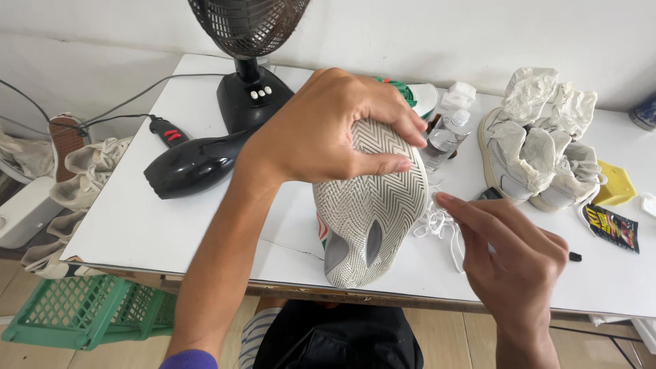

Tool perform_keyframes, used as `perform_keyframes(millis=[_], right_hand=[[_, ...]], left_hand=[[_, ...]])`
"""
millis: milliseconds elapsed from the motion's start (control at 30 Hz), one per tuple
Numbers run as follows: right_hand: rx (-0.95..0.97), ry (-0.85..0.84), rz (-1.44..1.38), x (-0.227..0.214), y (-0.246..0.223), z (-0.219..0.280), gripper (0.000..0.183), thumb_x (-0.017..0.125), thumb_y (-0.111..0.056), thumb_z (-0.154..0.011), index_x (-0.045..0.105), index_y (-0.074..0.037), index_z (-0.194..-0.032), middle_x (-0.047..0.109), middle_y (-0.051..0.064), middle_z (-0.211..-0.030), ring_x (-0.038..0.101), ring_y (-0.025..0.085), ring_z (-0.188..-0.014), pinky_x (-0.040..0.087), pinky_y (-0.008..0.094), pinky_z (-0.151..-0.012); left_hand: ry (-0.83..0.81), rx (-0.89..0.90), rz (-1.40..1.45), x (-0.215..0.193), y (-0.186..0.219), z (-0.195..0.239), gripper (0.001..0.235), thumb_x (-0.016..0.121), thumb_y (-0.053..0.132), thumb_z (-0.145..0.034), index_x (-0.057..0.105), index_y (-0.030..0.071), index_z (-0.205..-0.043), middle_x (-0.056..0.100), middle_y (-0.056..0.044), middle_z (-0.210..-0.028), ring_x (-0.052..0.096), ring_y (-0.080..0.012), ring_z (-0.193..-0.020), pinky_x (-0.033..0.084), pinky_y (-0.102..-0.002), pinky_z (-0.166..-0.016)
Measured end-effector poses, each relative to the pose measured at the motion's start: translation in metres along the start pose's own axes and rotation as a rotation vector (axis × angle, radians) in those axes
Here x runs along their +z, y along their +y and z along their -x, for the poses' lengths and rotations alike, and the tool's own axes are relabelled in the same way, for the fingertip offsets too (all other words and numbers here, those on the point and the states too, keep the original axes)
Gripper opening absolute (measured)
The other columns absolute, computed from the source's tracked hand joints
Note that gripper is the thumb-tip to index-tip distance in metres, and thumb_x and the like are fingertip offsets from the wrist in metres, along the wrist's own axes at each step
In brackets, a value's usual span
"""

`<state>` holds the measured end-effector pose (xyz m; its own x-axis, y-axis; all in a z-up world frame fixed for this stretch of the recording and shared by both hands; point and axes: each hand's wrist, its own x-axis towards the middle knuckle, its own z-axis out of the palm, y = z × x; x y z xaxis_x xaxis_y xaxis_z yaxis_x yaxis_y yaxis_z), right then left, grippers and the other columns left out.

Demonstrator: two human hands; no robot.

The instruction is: The person cleans the sole of a white and green sneaker using a cotton swab. They scrub the textured tread pattern and then wipe the surface with a cotton ball, working on the shoe while it rests on their lap.

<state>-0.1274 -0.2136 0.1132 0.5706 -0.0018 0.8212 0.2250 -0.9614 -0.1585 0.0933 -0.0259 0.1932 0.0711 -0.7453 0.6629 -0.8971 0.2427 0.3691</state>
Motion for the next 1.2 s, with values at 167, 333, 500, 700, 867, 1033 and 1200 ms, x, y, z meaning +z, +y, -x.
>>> perform_keyframes(millis=[167,333,500,700,867,1033,1200], right_hand=[[-0.036,-0.007,0.089,-0.002,-0.004,0.005,0.03,0.081,0.018,-0.11,0.089,-0.009,-0.123,0.078,0.006,-0.096,0.065,0.014,-0.073,0.048,0.028,-0.067],[-0.092,0.017,0.095,-0.005,-0.013,0.003,0.023,0.078,0.017,-0.108,0.089,-0.001,-0.115,0.08,0.011,-0.093,0.07,0.019,-0.071,0.055,0.032,-0.068],[-0.162,0.02,0.184,-0.006,-0.013,0.006,0.017,0.083,0.013,-0.107,0.09,-0.002,-0.111,0.082,0.011,-0.092,0.069,0.018,-0.068,0.056,0.033,-0.063],[-0.14,-0.029,0.21,-0.012,-0.015,0.009,0.02,0.074,0.012,-0.108,0.088,-0.002,-0.112,0.086,0.01,-0.099,0.074,0.018,-0.072,0.057,0.032,-0.067],[-0.105,0.025,0.219,-0.013,-0.012,0.01,0.018,0.079,0.012,-0.11,0.09,-0.001,-0.112,0.083,0.01,-0.094,0.07,0.016,-0.068,0.051,0.032,-0.062],[-0.096,0.099,0.197,-0.018,-0.015,-0.001,0.017,0.082,0.015,-0.112,0.092,0.001,-0.109,0.079,0.012,-0.088,0.07,0.021,-0.069,0.053,0.035,-0.065],[-0.21,0.051,0.232,-0.023,-0.016,-0.009,0.022,0.072,0.004,-0.111,0.092,-0.003,-0.108,0.083,0.01,-0.09,0.073,0.02,-0.069,0.055,0.036,-0.064]], left_hand=[[-0.016,0.023,-0.015,-0.003,0.0,0.003,0.024,0.091,0.029,-0.094,0.086,0.017,-0.114,0.086,0.0,-0.118,0.081,-0.0205,-0.119,0.057,-0.038,-0.108],[-0.015,0.037,-0.015,-0.002,0.004,0.001,0.018,0.09,0.028,-0.095,0.085,0.018,-0.11,0.086,0.003,-0.111,0.082,-0.0169,-0.107,0.058,-0.034,-0.096],[-0.031,0.058,-0.042,0.003,0.005,-0.004,0.016,0.085,0.029,-0.097,0.084,0.019,-0.11,0.085,0.004,-0.108,0.08,-0.0165,-0.101,0.055,-0.035,-0.093],[-0.038,0.05,-0.067,0.005,0.007,-0.006,0.016,0.085,0.028,-0.096,0.084,0.019,-0.109,0.085,0.004,-0.109,0.08,-0.017,-0.103,0.054,-0.036,-0.091],[-0.028,0.075,-0.054,0.005,0.011,-0.006,0.015,0.086,0.026,-0.098,0.084,0.018,-0.11,0.085,0.003,-0.109,0.08,-0.017,-0.104,0.056,-0.036,-0.092],[-0.006,0.117,-0.041,0.008,0.019,-0.005,0.012,0.08,0.023,-0.103,0.085,0.015,-0.108,0.087,0.0,-0.109,0.082,-0.0195,-0.111,0.059,-0.044,-0.112],[-0.003,0.113,-0.058,0.01,0.029,-0.004,0.012,0.075,0.02,-0.105,0.085,0.013,-0.108,0.086,0.0,-0.109,0.082,-0.0202,-0.108,0.056,-0.042,-0.108]])
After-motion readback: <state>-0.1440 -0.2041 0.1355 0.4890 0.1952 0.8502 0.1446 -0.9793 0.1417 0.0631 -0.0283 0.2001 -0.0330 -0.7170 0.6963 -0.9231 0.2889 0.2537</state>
